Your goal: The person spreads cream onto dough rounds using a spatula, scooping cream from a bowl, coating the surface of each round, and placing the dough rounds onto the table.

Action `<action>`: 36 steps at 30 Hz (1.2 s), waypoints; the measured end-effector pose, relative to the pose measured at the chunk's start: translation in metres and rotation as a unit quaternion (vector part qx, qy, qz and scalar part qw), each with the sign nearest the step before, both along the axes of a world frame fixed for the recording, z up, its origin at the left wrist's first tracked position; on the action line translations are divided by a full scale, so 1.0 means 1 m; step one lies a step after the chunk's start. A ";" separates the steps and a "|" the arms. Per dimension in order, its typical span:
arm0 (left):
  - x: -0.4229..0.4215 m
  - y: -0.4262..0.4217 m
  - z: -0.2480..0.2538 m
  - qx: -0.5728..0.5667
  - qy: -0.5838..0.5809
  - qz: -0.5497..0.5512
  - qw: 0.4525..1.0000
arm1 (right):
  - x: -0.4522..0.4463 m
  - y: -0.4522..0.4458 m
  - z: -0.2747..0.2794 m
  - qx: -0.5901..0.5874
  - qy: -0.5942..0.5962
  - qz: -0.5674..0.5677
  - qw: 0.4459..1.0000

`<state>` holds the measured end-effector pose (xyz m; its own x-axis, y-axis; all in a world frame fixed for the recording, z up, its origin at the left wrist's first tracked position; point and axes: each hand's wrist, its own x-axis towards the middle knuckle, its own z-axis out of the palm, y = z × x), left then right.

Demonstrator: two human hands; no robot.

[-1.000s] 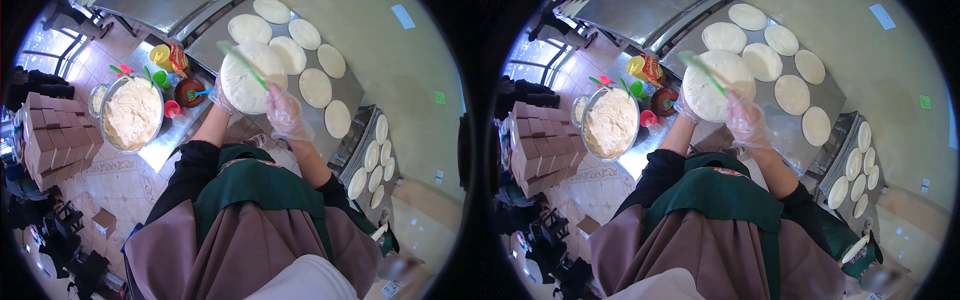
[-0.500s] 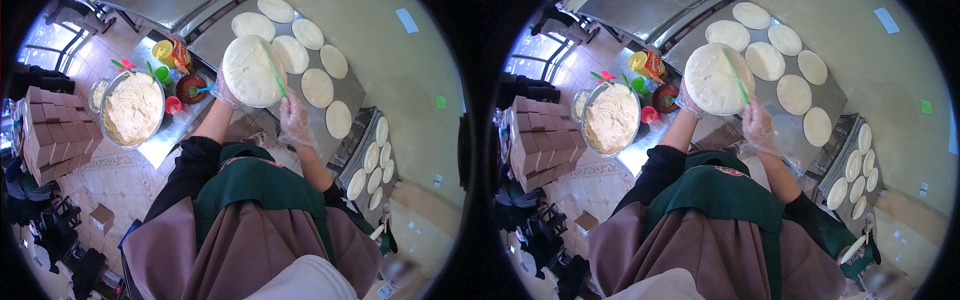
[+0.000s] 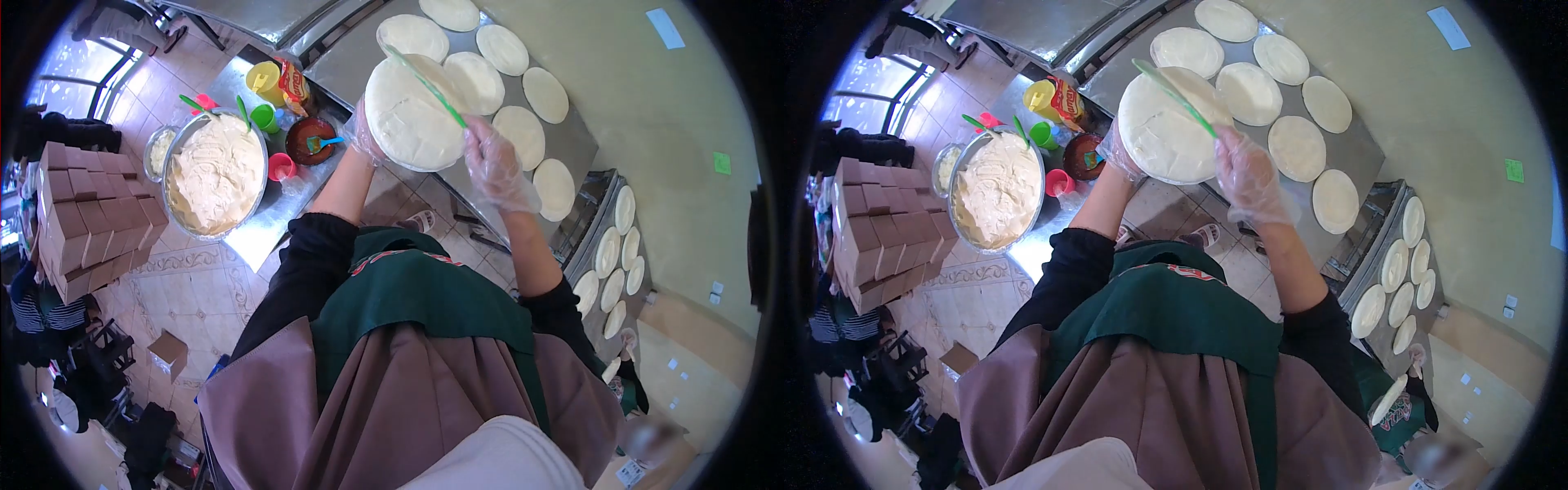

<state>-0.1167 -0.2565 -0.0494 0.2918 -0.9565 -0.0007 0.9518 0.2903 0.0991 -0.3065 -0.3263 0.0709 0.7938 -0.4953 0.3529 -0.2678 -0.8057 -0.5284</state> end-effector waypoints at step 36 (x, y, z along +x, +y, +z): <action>0.003 -0.029 0.036 -0.174 0.108 -0.047 0.978 | -0.042 -0.010 -0.019 0.043 0.139 -0.106 0.984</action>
<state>-0.1133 -0.2850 -0.0136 0.2311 -0.9324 0.2779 0.9638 0.1804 -0.1964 -0.3486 -0.3361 0.0515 0.7292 -0.6787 0.0867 -0.5689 -0.6718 -0.4743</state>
